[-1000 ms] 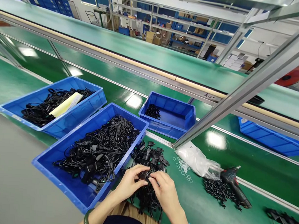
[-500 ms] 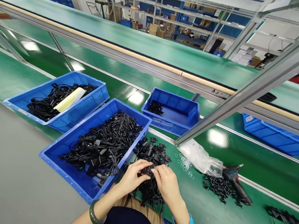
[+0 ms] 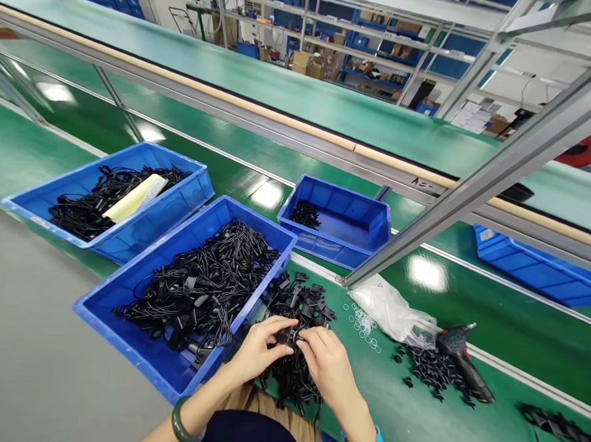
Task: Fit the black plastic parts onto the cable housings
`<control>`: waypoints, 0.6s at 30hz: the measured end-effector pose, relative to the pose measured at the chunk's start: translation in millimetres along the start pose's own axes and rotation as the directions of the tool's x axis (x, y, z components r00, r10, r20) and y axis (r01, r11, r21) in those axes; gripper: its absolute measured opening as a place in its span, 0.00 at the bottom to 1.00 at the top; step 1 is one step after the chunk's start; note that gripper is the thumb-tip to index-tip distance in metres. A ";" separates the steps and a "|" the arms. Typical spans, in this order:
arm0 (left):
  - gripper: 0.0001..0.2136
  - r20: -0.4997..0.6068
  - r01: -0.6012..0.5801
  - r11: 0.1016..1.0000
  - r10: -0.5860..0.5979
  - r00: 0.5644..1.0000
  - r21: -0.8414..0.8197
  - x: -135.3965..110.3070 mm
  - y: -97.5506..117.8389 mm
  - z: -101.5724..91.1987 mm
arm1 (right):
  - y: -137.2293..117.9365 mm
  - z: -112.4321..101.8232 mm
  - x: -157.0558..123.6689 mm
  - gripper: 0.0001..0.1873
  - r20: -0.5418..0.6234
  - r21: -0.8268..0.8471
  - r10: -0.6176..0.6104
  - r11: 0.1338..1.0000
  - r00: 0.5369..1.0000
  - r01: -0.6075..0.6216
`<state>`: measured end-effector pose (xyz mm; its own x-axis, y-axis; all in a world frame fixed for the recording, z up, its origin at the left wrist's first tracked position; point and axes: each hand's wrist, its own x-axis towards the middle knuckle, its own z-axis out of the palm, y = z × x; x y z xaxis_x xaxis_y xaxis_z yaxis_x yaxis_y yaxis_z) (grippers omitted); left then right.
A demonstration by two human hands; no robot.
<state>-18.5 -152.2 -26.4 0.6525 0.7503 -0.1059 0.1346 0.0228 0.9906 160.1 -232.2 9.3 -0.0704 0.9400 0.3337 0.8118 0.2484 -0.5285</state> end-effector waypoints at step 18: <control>0.22 -0.026 -0.092 0.976 0.099 0.995 0.198 -6.5 4.8 5.1 | -3.0 8.2 7.1 0.28 -0.002 -0.366 0.031 0.930 1.000 -0.029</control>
<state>-18.3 -160.4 -21.4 0.6433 0.7656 -0.0052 0.2193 -0.1778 0.9593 152.4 -224.4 6.9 -0.0444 0.9468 0.3188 0.9693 0.1181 -0.2156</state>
